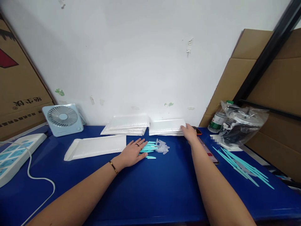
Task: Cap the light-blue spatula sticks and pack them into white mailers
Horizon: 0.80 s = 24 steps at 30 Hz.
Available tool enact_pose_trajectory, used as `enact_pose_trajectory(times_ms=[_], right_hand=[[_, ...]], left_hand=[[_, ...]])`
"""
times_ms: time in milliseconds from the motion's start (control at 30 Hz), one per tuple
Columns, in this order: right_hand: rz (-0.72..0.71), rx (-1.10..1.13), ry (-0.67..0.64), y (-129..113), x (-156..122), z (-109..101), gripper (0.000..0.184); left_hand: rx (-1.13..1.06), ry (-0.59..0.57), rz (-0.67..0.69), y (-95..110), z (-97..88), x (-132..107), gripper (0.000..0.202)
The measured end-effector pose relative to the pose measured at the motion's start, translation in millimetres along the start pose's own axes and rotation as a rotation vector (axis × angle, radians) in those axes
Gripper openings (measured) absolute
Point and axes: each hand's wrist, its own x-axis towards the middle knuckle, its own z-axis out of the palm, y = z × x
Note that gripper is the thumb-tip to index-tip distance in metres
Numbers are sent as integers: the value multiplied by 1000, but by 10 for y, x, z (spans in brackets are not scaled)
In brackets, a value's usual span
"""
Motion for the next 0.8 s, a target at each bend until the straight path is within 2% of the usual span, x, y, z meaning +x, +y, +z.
enact_pose_trajectory(times_ms=[100,167,233,267,367,433,500,567,633,800], right_hand=[[49,-60,-60,-172,-26,32,45],[29,-113,37,-289,-85,-5,47],[-86,-91,140,-439,-233,-67,46],[-180,-41,130,-539,-351,-99,43],[-463,148,-145,-942,-866,-155,30],[-740,164,-327,-1239,-1258,-138,23],[-929,146,-453,-1474,-1584,-83,19],[-1029,135,-480,-1600,-1785,-14,19],[-1088,134,-503,-1620,-1854,49,18],[-1073,160,-548,-1518,-1746,94,17]], left_hand=[[2,-5,-7,2,-3,0,69],[2,-5,-7,1,-3,0,68],[3,-3,0,-3,3,-1,67],[4,-1,6,-5,8,-2,67],[18,12,10,-10,23,-2,66],[41,15,2,-11,29,1,64],[74,-3,5,-10,31,8,61],[103,-27,12,-8,31,14,62],[116,-33,11,-5,32,15,64],[121,-11,9,12,30,-1,62]])
